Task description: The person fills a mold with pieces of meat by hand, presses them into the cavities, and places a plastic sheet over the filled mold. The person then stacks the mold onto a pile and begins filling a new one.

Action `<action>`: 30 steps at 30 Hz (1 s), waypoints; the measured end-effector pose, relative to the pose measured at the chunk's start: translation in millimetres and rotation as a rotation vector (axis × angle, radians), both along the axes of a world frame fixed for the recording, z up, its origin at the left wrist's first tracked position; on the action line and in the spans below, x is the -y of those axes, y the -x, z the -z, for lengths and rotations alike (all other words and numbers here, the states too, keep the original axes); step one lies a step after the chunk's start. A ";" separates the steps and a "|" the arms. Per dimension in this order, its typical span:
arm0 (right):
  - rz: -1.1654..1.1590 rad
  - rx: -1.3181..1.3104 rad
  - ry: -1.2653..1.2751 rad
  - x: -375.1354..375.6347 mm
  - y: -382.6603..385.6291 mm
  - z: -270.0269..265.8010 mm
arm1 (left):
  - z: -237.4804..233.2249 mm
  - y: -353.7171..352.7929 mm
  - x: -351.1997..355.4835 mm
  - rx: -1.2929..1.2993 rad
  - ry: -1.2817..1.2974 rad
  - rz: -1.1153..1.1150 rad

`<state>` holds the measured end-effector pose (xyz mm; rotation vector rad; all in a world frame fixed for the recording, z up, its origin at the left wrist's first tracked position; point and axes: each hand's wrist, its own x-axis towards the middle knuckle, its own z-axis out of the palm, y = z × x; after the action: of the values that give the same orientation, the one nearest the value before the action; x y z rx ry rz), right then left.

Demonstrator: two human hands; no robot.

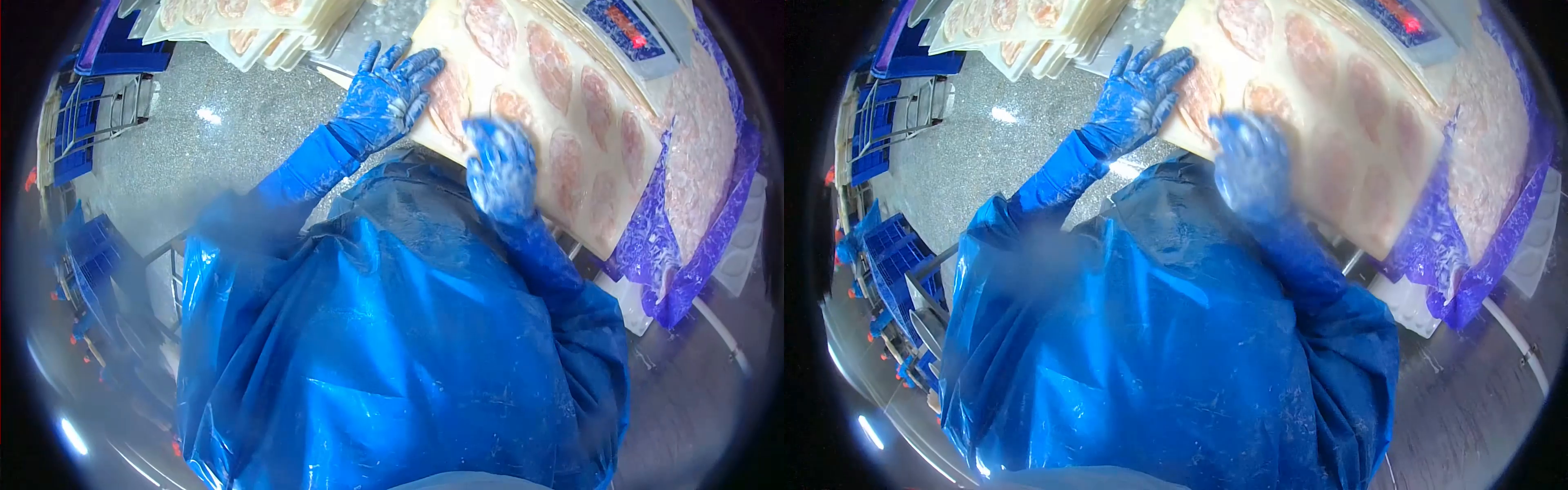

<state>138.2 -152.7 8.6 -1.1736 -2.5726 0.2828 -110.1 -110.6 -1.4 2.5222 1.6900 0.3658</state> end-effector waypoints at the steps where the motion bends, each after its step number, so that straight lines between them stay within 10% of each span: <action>1: 0.006 0.038 -0.009 -2.8 12.3 -4.0 | 1.6 -0.5 2.6 0.001 0.008 0.006; 7: 0.150 -0.157 0.114 33.7 -31.9 -5.6 | -11.2 -61.5 21.4 0.384 0.062 -0.089; 16: 0.231 -0.271 0.108 42.1 -105.8 -24.5 | -23.4 -90.0 25.1 0.095 0.138 0.131; 18: 0.150 -0.388 0.102 30.4 -128.6 -31.7 | 57.4 -82.5 24.1 1.215 0.517 -0.187; 20: 0.216 -0.277 0.043 20.7 -174.6 -31.0 | -1.0 -102.3 -6.4 -0.065 -0.063 -0.053; 21: 0.225 -0.199 -0.003 13.3 -193.4 -31.6 | -2.9 -105.7 -8.3 -0.045 -0.043 -0.060; 23: 0.529 0.749 -0.114 -13.0 -235.8 -88.7 | -4.9 -104.0 -15.3 -0.033 -0.029 -0.045; 25: 0.627 -0.291 0.344 -72.4 -351.6 -86.5 | -11.2 -114.9 -15.6 -0.125 -0.061 -0.050; 30: 0.788 -0.541 0.370 -148.5 -436.8 38.8 | -21.0 -125.8 -16.8 -0.134 -0.039 -0.066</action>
<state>575.1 -4.2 -30.2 -1.8185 -1.4935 0.7688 15.7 -93.8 19.6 2.5776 1.8338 0.2419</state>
